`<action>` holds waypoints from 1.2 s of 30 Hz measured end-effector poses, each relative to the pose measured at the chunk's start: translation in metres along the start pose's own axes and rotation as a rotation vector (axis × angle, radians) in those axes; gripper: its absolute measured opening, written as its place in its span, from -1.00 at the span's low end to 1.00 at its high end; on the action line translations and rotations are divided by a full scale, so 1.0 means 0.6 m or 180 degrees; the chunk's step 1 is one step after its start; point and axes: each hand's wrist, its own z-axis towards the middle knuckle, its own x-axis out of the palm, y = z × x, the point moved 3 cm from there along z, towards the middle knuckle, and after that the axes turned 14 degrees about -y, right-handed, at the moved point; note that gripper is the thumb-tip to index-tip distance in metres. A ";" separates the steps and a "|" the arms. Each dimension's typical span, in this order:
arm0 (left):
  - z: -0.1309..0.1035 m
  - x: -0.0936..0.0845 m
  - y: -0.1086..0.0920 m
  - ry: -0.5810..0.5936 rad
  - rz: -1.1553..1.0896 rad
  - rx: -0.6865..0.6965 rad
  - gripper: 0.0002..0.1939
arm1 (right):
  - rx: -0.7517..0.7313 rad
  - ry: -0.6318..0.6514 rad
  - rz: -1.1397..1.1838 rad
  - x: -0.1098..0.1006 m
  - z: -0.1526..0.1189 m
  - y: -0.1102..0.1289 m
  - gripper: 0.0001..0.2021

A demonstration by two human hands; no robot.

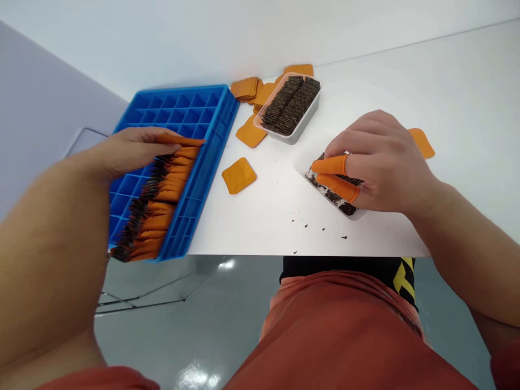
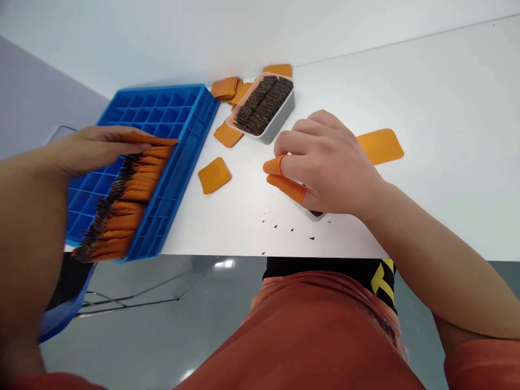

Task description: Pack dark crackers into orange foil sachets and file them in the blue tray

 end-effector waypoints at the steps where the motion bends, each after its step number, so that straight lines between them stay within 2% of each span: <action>1: 0.004 0.002 0.013 0.0104 0.0010 -0.0332 -0.12 | -0.0180 -0.0069 -0.0086 0.000 0.001 0.003 -0.75; 3: 0.009 0.002 0.024 0.0191 0.0096 -0.0932 -0.12 | -0.0497 -0.0207 -0.0291 -0.002 0.003 0.007 -0.72; 4: 0.011 0.000 0.021 0.0167 0.0165 -0.1093 -0.14 | -0.0587 -0.0241 -0.0389 -0.003 0.004 0.008 -0.71; 9: 0.002 -0.007 -0.034 0.0422 0.0706 -0.1492 -0.25 | -0.0598 -0.0053 -0.0633 -0.008 0.006 0.009 -0.75; 11: -0.004 -0.010 -0.046 0.0443 0.0858 -0.1478 -0.25 | -0.0545 0.0046 -0.0617 -0.009 0.005 0.012 -0.77; 15: -0.017 -0.005 -0.056 0.0594 0.0913 -0.1254 -0.06 | -0.0494 0.0118 -0.0570 -0.007 0.005 0.025 -0.74; 17: -0.027 0.005 -0.071 0.0732 0.0852 -0.1147 -0.02 | -0.0510 0.0092 -0.0547 -0.006 0.005 0.031 -0.75; 20: -0.042 0.018 -0.106 0.0701 0.0926 -0.0956 -0.18 | -0.0538 0.0073 -0.0525 -0.003 0.003 0.033 -0.78; 22: -0.048 0.020 -0.120 0.0542 0.1221 -0.1027 -0.27 | -0.0515 0.0107 -0.0520 -0.001 0.002 0.030 -0.78; 25: -0.046 0.015 -0.115 0.0344 0.1606 -0.1383 -0.33 | -0.0398 0.0265 -0.0479 0.003 0.001 0.023 -0.75; 28: -0.033 0.007 -0.087 0.0324 0.1754 -0.1617 -0.36 | -0.0205 0.0512 -0.0441 0.008 0.000 0.018 -0.73; 32: -0.017 0.004 -0.057 0.0571 0.1768 -0.1606 -0.35 | -0.0013 0.0741 -0.0356 0.012 -0.001 0.017 -0.76; 36: -0.009 0.006 -0.052 0.0573 0.1982 -0.1558 -0.35 | -0.0049 0.0661 -0.0322 0.010 -0.001 0.018 -0.73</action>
